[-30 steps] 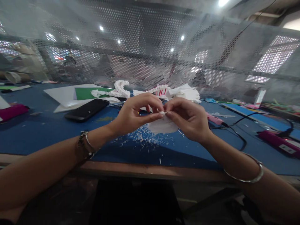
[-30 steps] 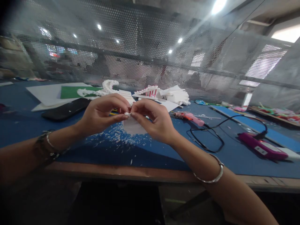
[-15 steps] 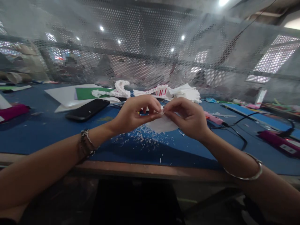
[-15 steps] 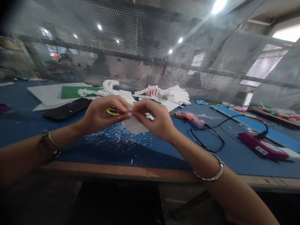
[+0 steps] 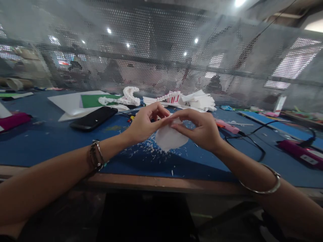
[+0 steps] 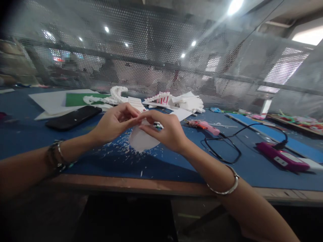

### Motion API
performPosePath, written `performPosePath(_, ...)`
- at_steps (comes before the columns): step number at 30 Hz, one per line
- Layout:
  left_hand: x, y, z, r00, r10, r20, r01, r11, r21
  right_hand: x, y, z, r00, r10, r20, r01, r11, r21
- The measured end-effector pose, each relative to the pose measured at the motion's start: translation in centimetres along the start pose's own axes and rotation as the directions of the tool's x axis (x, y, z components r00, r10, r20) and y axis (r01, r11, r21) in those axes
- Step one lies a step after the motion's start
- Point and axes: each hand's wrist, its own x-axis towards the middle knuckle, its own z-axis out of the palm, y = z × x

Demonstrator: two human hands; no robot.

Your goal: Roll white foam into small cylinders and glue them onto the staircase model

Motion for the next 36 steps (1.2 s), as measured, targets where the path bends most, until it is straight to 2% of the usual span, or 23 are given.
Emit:
performPosePath(4,0.1,-0.1,-0.2,0.999,-0.049,0.016,0.050,0.996,-0.080,0.1,0.0,-0.1,1.000,-0.003,-0.030,0.004,1.000,0.028)
performPosePath(12,0.2,0.2,-0.2,0.985,-0.142,0.096,0.159,0.968,-0.197,0.1,-0.2,-0.9,0.979,-0.204,-0.006,0.196,0.948,-0.252)
performPosePath(17,0.1,0.3,-0.1,0.981,-0.154,0.120,0.180,0.952,-0.248,0.2,-0.2,-0.7,0.974,-0.225,-0.014,0.211,0.932,-0.294)
performPosePath(23,0.0,0.5,-0.2,0.978,-0.134,0.162,0.178,0.939,-0.295,0.3,-0.2,-0.7,0.992,-0.111,-0.055,0.098,0.976,-0.194)
performPosePath(29,0.0,0.9,-0.5,0.949,-0.119,0.293,0.213,0.925,-0.315,0.5,-0.3,-1.0,0.998,-0.047,0.031,0.048,0.998,-0.028)
performPosePath(36,0.1,1.4,-0.7,0.912,-0.132,0.388,0.255,0.924,-0.284,0.5,-0.3,-1.1,0.996,-0.009,0.089,0.004,0.998,0.059)
